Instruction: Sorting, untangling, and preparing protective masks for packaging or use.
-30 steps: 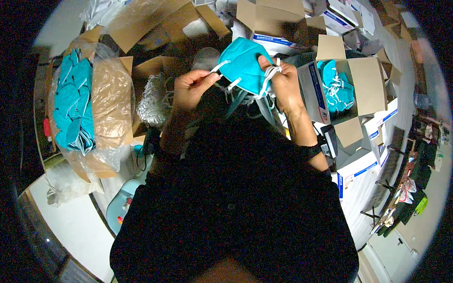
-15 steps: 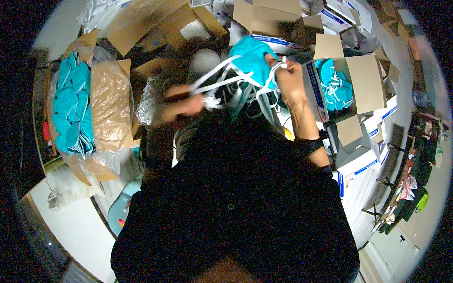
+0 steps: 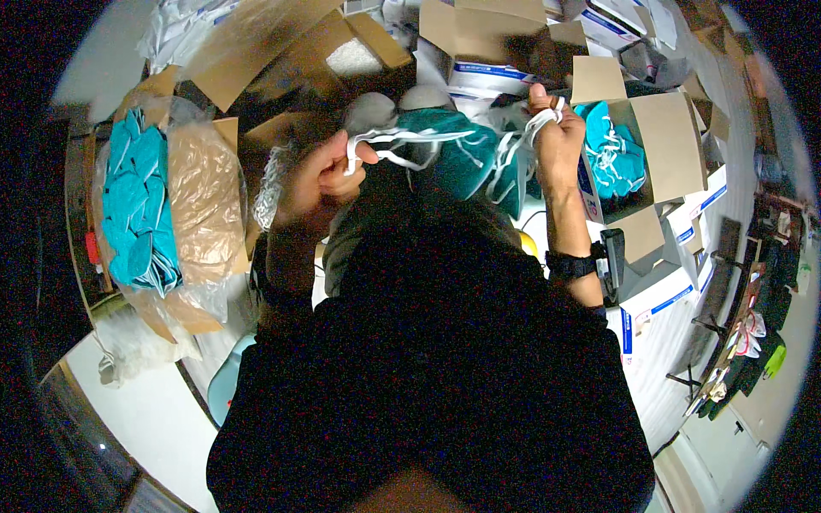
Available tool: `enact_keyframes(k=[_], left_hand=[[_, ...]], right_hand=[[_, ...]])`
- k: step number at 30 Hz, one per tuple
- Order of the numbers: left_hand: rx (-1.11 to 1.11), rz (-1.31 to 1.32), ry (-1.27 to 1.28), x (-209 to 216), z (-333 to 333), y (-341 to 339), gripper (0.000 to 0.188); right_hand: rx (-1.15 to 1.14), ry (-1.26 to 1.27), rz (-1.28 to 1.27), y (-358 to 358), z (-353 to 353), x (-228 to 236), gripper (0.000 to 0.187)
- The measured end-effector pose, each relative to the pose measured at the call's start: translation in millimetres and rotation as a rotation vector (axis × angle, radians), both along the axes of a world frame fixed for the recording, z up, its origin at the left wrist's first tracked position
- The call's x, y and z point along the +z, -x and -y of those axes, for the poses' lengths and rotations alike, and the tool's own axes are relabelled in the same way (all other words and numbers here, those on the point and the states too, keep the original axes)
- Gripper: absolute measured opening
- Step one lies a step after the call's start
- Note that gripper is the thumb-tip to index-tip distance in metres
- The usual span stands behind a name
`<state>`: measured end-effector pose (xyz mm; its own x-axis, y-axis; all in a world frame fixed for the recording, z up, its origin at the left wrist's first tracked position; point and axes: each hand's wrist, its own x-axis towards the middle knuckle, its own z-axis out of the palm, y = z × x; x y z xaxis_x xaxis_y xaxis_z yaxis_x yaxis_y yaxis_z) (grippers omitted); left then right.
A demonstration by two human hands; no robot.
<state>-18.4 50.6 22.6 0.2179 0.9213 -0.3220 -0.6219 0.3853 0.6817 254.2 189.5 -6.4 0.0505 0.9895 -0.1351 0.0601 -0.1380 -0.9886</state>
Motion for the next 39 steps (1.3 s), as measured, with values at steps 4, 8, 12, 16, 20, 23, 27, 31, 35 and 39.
enact_keyframes(k=[4,8,12,16,20,23,27,31,35,39], left_hand=[[-0.098,-0.16,-0.041,3.6,-8.2,-1.5,0.036],[-0.192,-0.321,-0.046,17.8,-12.5,-7.9,0.03],[-0.234,-0.426,-0.02,23.1,-12.9,-9.7,0.027],[-0.25,-0.485,0.031,20.9,-12.2,-7.0,0.029],[-0.295,-0.611,-0.052,16.5,-13.1,-9.3,0.031],[-0.318,-0.686,-0.167,9.7,-17.5,-18.7,0.031],[-0.329,-0.749,-0.215,19.2,-20.4,-23.6,0.029],[-0.278,-0.73,-0.137,15.6,-19.7,-26.7,0.025],[-0.164,-0.764,-0.34,-9.9,-20.1,-40.0,0.024],[-0.074,-0.727,-0.302,-25.4,-9.4,-51.4,0.025]], right_hand=[[0.352,-0.228,0.019,25.4,17.5,30.7,0.006],[0.771,-0.287,-0.206,63.3,35.8,35.0,0.025],[1.015,-0.38,-0.069,83.5,42.7,36.0,0.039],[1.036,-0.213,-0.101,75.0,38.2,21.6,0.024],[0.933,-0.123,-0.127,68.9,36.4,26.7,0.017],[0.884,-0.074,-0.109,67.0,34.6,22.2,0.01],[0.753,0.227,-0.277,64.7,37.8,20.5,0.008],[0.504,0.602,-0.764,73.7,47.5,29.1,0.007],[0.529,0.774,-1.096,75.6,37.6,8.0,0.012],[0.252,0.728,-0.909,88.4,23.5,9.1,0.011]])
